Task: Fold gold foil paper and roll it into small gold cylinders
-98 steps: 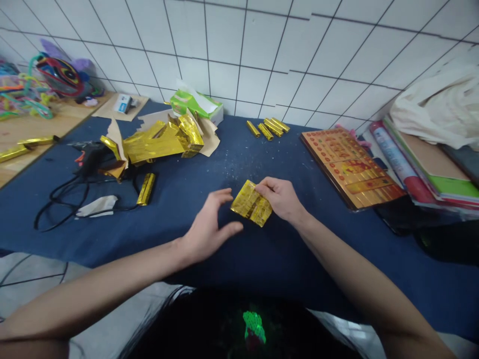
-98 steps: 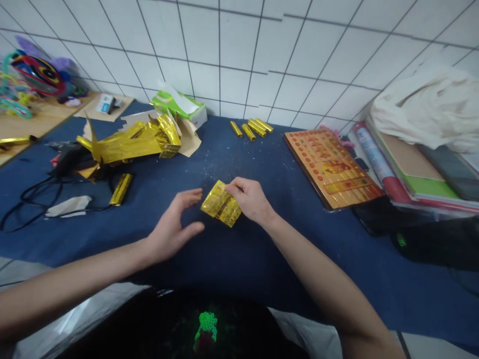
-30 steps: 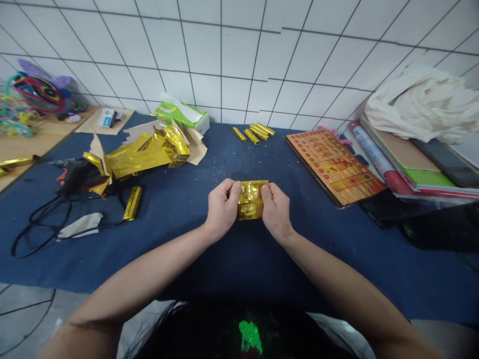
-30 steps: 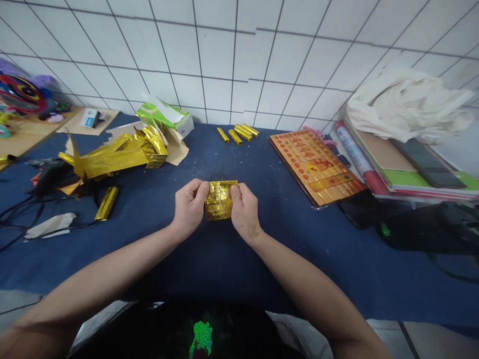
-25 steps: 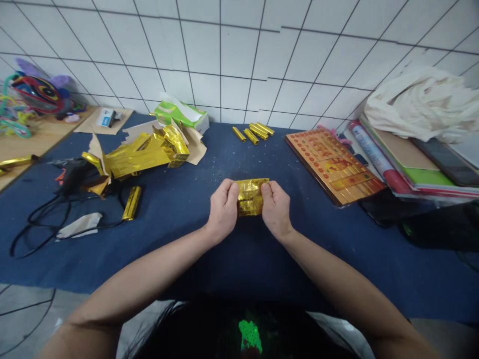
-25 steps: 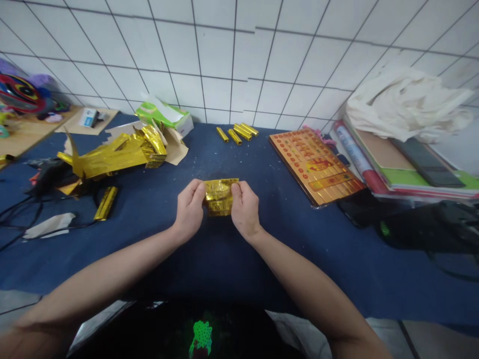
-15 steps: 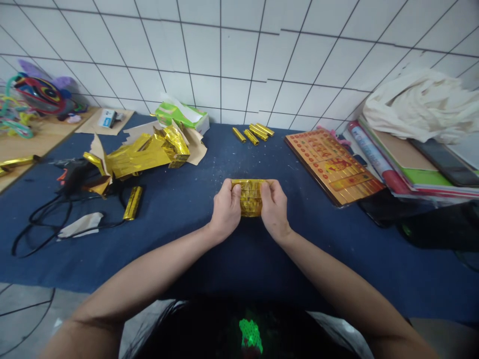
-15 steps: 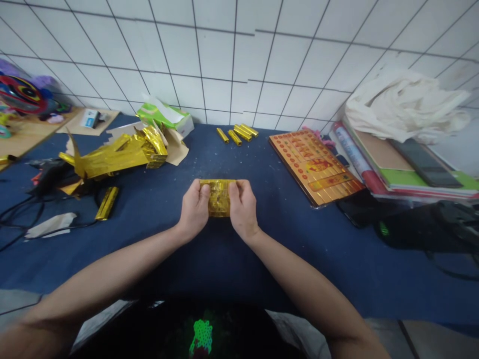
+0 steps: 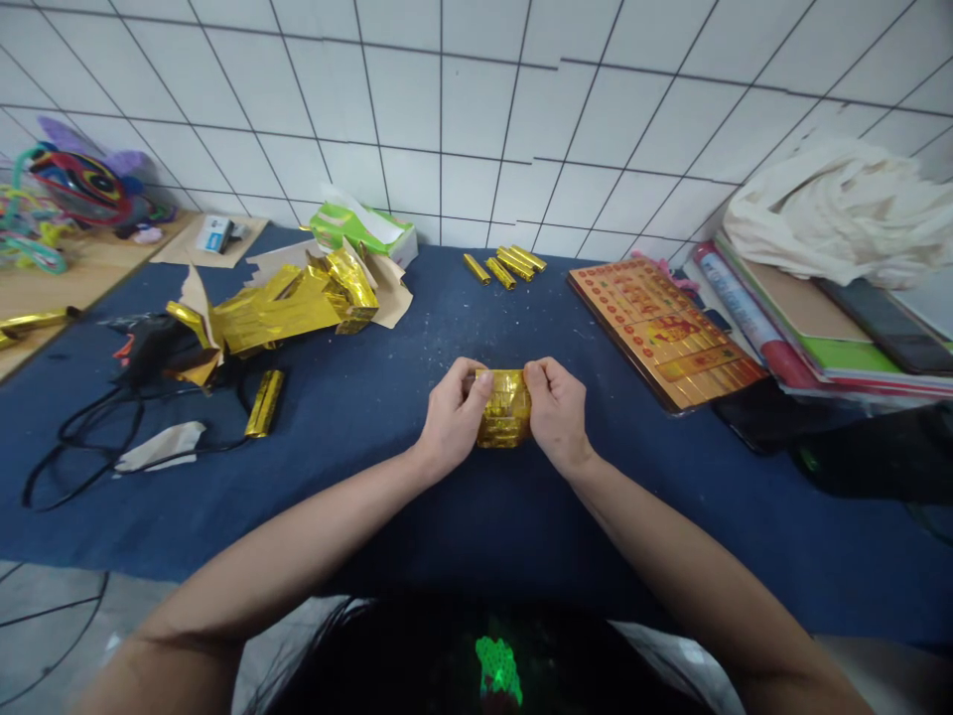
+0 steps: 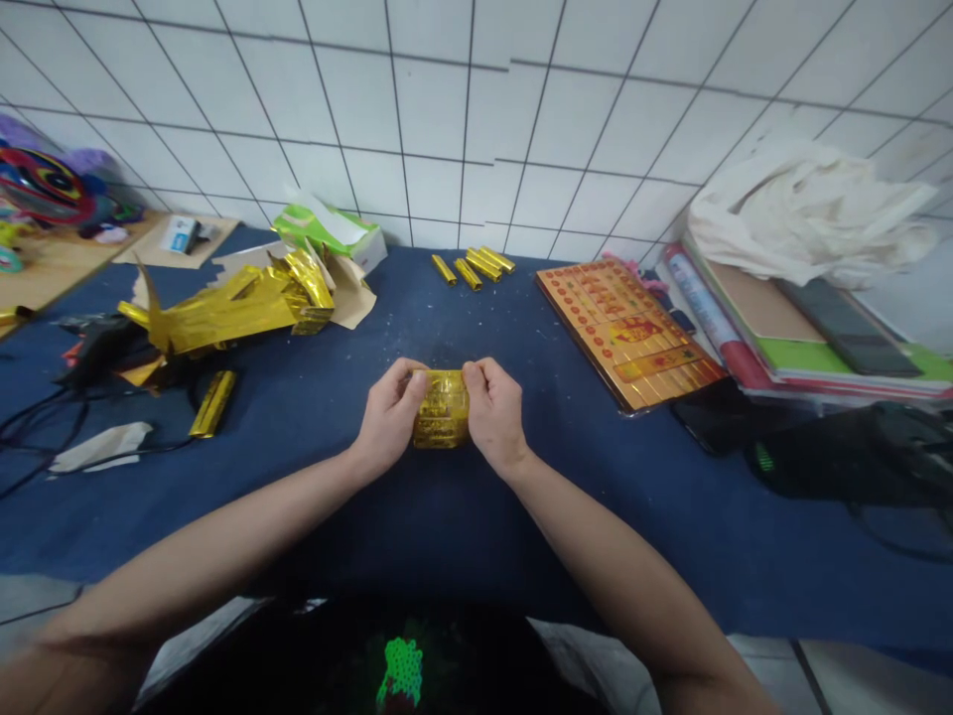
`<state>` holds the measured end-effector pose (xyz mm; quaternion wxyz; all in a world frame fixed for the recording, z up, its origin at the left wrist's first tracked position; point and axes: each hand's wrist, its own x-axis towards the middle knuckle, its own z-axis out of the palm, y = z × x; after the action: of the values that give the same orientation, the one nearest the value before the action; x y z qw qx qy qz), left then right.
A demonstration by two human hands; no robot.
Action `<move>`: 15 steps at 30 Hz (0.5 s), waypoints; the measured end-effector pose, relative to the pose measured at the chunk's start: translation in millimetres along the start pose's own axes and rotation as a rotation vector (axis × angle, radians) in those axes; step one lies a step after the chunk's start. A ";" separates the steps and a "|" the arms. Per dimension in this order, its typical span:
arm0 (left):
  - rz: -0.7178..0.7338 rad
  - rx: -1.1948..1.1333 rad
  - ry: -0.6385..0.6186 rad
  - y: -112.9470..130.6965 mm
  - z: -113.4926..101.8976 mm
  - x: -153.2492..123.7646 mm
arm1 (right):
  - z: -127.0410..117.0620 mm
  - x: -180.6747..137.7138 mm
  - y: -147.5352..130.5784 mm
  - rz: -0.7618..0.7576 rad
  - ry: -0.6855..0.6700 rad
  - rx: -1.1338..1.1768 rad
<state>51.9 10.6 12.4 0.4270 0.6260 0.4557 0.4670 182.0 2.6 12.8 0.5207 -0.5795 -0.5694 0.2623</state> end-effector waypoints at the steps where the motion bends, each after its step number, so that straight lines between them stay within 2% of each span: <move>1: -0.005 -0.008 -0.025 1.0 -1.6 1.5 | -0.6 -0.2 0.1 -0.019 -0.024 -0.025; 5: -0.019 0.065 -0.153 3.0 -6.3 8.2 | -3.1 -0.2 1.6 -0.088 -0.125 -0.085; 9: -0.055 0.072 -0.224 5.9 -10.7 15.6 | -7.5 4.0 3.3 -0.098 -0.162 -0.082; 13: -0.250 -0.041 -0.488 14.7 -20.1 24.0 | -12.7 9.2 4.6 -0.068 -0.218 -0.065; 15: -0.319 -0.095 -0.579 18.3 -24.7 27.1 | -14.6 11.4 5.5 -0.059 -0.238 -0.063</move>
<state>35.0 35.5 40.3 0.6353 0.6327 0.3856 0.2178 199.6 9.8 15.8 0.4385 -0.5434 -0.6518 0.2959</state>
